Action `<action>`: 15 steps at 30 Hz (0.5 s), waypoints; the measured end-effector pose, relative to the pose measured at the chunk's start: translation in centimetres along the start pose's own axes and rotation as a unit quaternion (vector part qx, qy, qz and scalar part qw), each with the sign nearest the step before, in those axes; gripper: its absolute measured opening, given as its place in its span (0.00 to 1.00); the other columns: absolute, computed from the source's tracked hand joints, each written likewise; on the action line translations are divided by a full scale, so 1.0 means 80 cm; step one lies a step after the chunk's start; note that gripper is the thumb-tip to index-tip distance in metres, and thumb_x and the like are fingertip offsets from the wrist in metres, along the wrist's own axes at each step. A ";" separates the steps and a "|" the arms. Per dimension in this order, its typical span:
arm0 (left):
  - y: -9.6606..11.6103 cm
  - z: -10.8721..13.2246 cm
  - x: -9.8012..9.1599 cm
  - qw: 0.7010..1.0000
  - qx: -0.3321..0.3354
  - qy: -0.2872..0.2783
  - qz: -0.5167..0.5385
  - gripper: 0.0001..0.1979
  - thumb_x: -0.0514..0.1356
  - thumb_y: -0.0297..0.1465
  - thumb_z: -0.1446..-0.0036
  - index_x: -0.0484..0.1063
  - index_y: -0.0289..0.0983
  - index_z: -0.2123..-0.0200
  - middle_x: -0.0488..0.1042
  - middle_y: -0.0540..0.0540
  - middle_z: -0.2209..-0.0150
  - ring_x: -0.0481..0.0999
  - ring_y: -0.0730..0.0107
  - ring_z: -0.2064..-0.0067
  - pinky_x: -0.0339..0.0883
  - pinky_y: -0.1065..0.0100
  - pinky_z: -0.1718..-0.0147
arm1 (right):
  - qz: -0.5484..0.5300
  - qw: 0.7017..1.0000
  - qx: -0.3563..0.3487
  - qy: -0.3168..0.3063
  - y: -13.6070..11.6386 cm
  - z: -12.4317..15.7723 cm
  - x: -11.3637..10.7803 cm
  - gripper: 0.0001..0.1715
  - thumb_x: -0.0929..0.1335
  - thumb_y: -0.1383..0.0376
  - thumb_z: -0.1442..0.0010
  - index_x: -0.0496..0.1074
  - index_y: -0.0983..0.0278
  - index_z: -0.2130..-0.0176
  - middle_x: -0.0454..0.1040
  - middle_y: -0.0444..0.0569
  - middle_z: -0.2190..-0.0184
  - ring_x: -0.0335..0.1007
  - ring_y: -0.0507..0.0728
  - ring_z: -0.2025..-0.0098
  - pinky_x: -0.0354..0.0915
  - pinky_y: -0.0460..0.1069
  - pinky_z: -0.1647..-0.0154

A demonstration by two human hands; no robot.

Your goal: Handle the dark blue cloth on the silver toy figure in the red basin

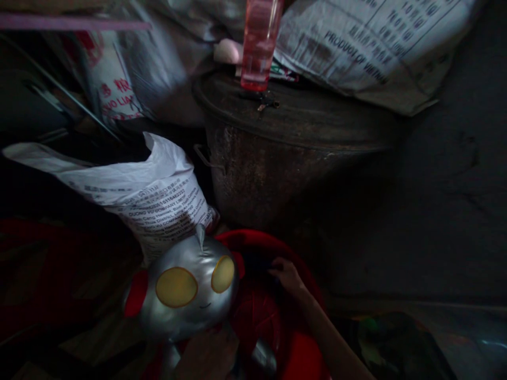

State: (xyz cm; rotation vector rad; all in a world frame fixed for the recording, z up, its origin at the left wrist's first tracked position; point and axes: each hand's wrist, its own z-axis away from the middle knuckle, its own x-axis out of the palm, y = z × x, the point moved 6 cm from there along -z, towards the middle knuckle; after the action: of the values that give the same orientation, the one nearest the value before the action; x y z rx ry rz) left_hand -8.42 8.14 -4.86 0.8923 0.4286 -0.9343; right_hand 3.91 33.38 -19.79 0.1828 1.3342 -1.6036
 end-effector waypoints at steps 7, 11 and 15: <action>0.041 -0.080 0.031 0.982 -0.053 -0.027 0.177 0.22 0.54 0.27 0.41 0.74 0.31 0.44 0.75 0.31 0.45 0.71 0.43 0.41 0.61 0.47 0.40 | 0.000 0.999 -0.011 0.040 0.019 0.030 -0.064 0.19 0.65 0.63 0.44 0.73 0.66 0.54 0.79 0.54 0.57 0.76 0.62 0.54 0.68 0.53 0.52; 0.026 -0.163 0.042 0.897 -0.117 0.063 0.421 0.14 0.59 0.27 0.45 0.79 0.31 0.56 0.78 0.32 0.50 0.74 0.46 0.44 0.62 0.54 0.39 | 0.067 0.997 0.050 0.004 0.053 0.014 -0.015 0.34 0.65 0.70 0.49 0.70 0.71 0.42 0.74 0.65 0.45 0.70 0.67 0.42 0.61 0.57 0.40; 0.001 -0.219 0.067 0.807 -0.166 0.110 0.556 0.23 0.54 0.31 0.39 0.67 0.26 0.43 0.74 0.29 0.45 0.75 0.55 0.44 0.66 0.61 0.43 | 0.102 0.992 0.065 -0.037 0.062 0.002 0.049 0.43 0.70 0.66 0.50 0.63 0.65 0.35 0.66 0.63 0.36 0.62 0.68 0.34 0.58 0.60 0.37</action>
State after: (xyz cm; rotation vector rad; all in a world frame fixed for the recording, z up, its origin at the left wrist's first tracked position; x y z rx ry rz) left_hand -4.55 19.65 -18.58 0.7447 0.1808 0.3341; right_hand 5.76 31.51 -25.56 0.3257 1.1171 -1.5104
